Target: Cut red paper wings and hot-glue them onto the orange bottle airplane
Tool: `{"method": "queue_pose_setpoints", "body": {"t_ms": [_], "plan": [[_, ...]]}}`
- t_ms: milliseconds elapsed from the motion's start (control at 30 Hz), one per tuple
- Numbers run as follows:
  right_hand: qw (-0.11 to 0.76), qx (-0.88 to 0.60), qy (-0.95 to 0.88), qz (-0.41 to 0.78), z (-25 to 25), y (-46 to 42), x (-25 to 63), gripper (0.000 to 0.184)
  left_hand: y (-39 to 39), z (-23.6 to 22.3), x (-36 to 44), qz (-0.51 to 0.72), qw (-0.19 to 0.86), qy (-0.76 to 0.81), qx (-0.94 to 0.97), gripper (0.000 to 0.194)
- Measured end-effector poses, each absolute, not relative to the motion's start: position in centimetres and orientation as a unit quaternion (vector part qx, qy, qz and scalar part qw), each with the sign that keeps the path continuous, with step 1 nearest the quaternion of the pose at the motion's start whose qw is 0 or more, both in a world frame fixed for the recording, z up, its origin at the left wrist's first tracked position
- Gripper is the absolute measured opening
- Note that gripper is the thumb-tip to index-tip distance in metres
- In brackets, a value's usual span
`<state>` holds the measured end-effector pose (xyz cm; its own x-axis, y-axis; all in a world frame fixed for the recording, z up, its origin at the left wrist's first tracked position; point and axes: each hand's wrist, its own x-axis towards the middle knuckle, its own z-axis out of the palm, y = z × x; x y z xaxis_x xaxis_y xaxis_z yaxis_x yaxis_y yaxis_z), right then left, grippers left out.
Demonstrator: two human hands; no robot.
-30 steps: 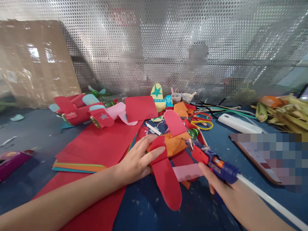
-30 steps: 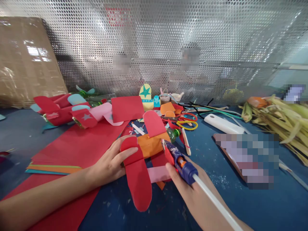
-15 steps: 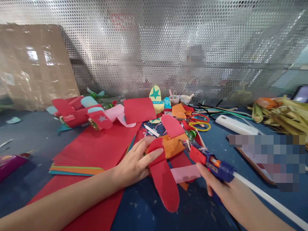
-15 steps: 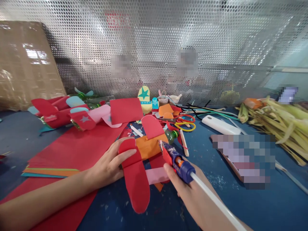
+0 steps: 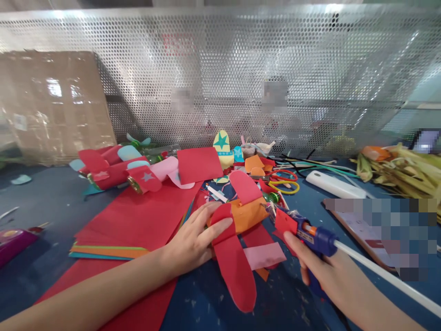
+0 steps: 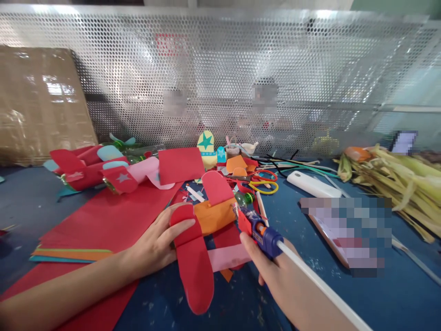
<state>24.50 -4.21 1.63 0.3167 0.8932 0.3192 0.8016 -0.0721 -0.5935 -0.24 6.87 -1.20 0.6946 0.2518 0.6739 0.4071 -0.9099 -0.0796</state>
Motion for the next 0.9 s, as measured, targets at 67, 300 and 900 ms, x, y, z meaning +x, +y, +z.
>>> {"method": "queue_pose_setpoints", "body": {"t_ms": [67,300,900], "plan": [[0.333,-0.742,-0.573,0.103,1.8,-4.3,24.7,0.061,6.9,-1.4,-0.3,-0.345,0.115,-0.187,-0.913,0.055],[0.302,-0.735,-0.598,0.101,2.3,-3.6,25.5,0.064,7.0,-2.1,-0.6,-0.344,0.120,-0.208,-0.908,0.060],[0.087,-0.712,-0.685,-0.129,0.3,-0.2,33.5,0.012,8.1,1.0,-0.2,-0.341,-0.105,-0.326,-0.876,0.071]]}}
